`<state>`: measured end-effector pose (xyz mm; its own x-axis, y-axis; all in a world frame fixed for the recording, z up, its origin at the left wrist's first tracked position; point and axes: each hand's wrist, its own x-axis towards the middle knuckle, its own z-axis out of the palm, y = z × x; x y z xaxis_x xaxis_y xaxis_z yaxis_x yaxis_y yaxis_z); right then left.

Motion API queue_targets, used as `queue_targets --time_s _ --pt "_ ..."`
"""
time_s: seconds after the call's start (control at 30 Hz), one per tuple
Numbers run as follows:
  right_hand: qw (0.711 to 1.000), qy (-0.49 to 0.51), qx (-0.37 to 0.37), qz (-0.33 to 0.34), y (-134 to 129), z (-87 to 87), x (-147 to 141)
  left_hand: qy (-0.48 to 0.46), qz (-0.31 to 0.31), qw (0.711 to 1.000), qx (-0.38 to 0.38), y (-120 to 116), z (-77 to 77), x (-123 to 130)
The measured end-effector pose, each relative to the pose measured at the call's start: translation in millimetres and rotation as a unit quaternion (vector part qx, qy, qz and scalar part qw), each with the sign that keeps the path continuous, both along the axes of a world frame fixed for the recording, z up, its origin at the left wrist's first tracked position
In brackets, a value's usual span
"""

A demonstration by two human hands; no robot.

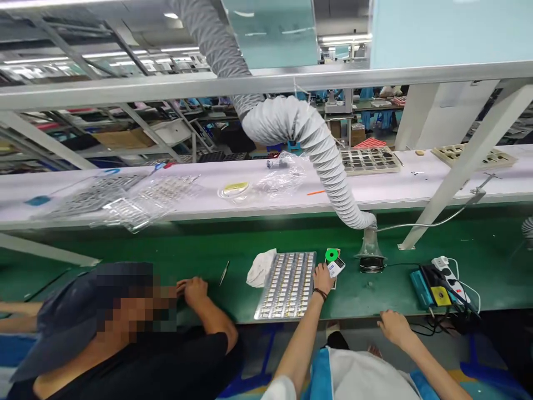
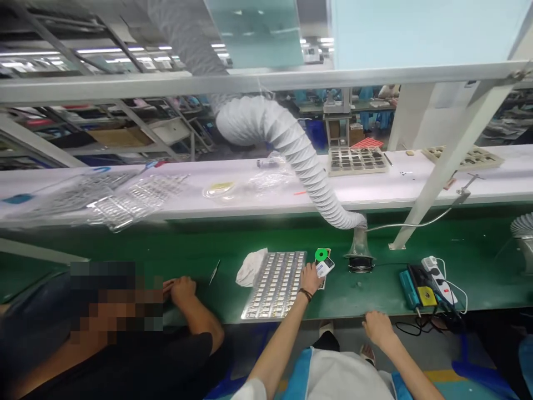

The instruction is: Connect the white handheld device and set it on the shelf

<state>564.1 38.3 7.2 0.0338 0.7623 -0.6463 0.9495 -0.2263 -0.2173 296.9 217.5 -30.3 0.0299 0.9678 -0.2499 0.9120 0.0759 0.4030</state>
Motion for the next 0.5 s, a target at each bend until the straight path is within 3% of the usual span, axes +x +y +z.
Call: queue_targets --time_s 0.17,0.3,0.4,0.5 --pt "0.988 0.134 0.022 -0.067 22.6 -15.8 -30.1 0.048 -0.020 0.998 -0.030 8.7 4.2 -2.5" --pt "0.948 0.262 0.013 -0.179 30.2 -25.0 -46.7 0.002 -0.049 0.998 -0.037 3.1 22.4 -13.2" --pt "0.889 0.365 -0.015 -0.277 29.3 -27.0 -42.6 -0.062 -0.042 0.996 -0.055 -2.9 33.1 -19.8" --pt "0.793 0.494 -0.021 -0.356 25.4 -20.2 -37.4 -0.140 0.003 0.985 -0.099 -17.1 37.4 -14.4"
